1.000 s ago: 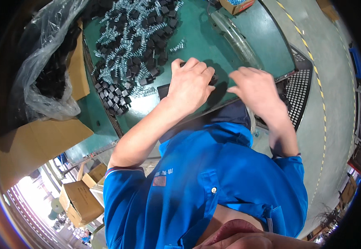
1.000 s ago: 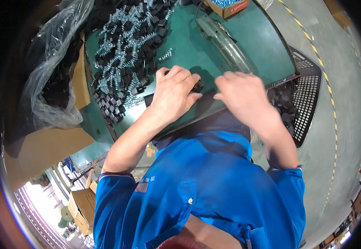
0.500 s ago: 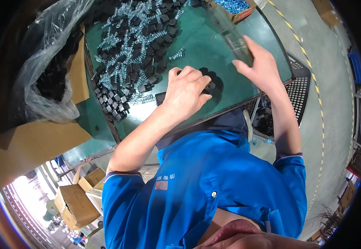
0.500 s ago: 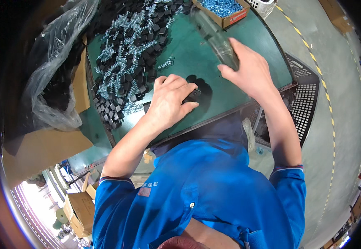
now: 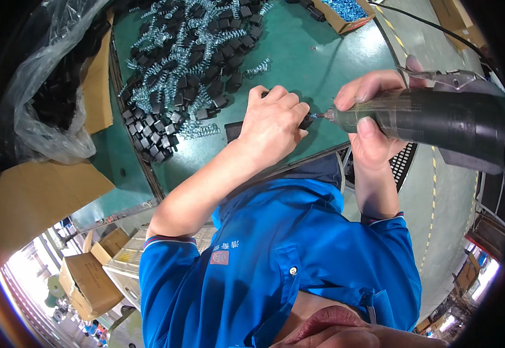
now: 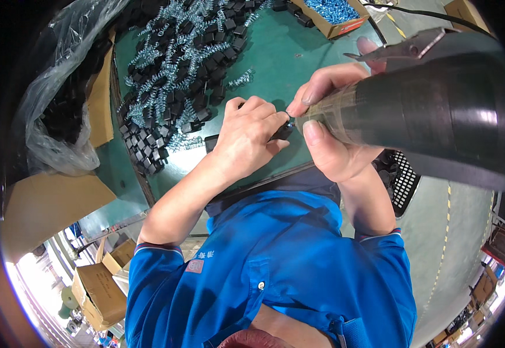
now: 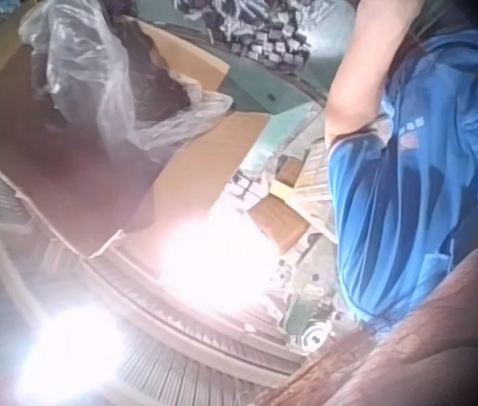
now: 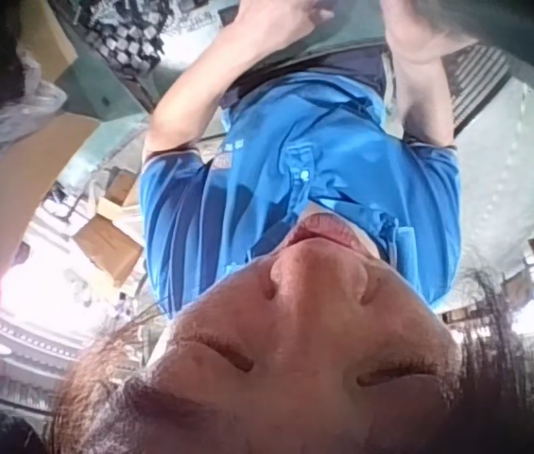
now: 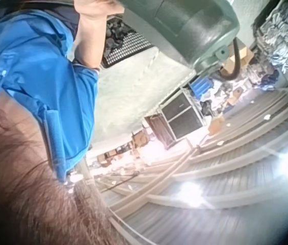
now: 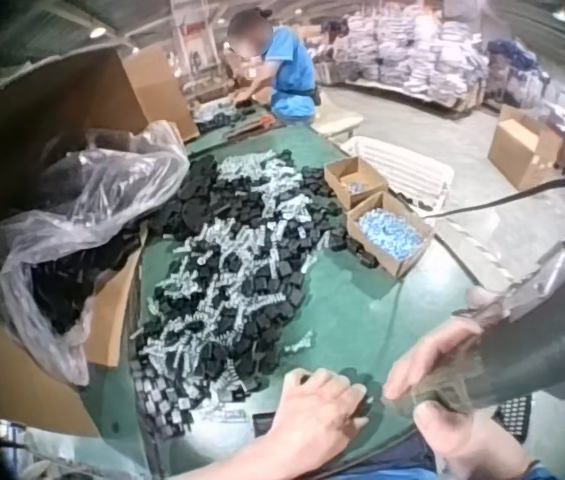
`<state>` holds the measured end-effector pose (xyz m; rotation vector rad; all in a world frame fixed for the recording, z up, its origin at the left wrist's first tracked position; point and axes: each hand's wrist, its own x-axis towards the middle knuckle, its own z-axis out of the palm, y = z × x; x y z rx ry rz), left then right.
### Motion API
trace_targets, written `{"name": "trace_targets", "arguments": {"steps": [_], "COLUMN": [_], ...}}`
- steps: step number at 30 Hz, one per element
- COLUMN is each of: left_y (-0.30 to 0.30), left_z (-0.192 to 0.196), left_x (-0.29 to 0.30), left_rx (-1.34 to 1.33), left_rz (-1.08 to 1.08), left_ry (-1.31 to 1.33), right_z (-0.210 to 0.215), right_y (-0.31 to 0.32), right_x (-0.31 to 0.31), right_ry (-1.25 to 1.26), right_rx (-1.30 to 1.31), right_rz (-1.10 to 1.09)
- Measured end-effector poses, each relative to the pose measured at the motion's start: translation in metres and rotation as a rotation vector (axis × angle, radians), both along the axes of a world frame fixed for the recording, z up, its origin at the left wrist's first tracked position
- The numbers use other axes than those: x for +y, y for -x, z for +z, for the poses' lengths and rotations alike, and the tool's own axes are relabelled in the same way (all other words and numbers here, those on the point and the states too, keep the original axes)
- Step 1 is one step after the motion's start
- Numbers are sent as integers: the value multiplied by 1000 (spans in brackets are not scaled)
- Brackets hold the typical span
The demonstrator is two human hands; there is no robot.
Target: The person repeatedly picks up small black plastic parts and metal springs from a green workbench, inserts the springs into the parts, and uses a power screwdriver to fasten them. Finished assemblies are placed into a black basket on the right.
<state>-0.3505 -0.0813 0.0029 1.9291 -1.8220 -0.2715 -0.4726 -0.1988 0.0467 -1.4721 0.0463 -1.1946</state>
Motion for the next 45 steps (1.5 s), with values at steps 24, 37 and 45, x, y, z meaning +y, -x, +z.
{"name": "trace_targets", "arguments": {"steps": [24, 37, 45], "left_y": [-1, 0, 2], "left_z": [-6, -5, -4], "left_x": [2, 3, 4], "left_rx": [-39, -54, -30], "left_rz": [-7, 9, 36], "left_ry": [33, 32, 36], "right_z": [-12, -19, 36], "right_y": [-8, -11, -9], "right_x": [0, 1, -34], "right_ry": [172, 96, -125], "right_rx": [197, 184, 352], "right_rz": [124, 160, 34]}}
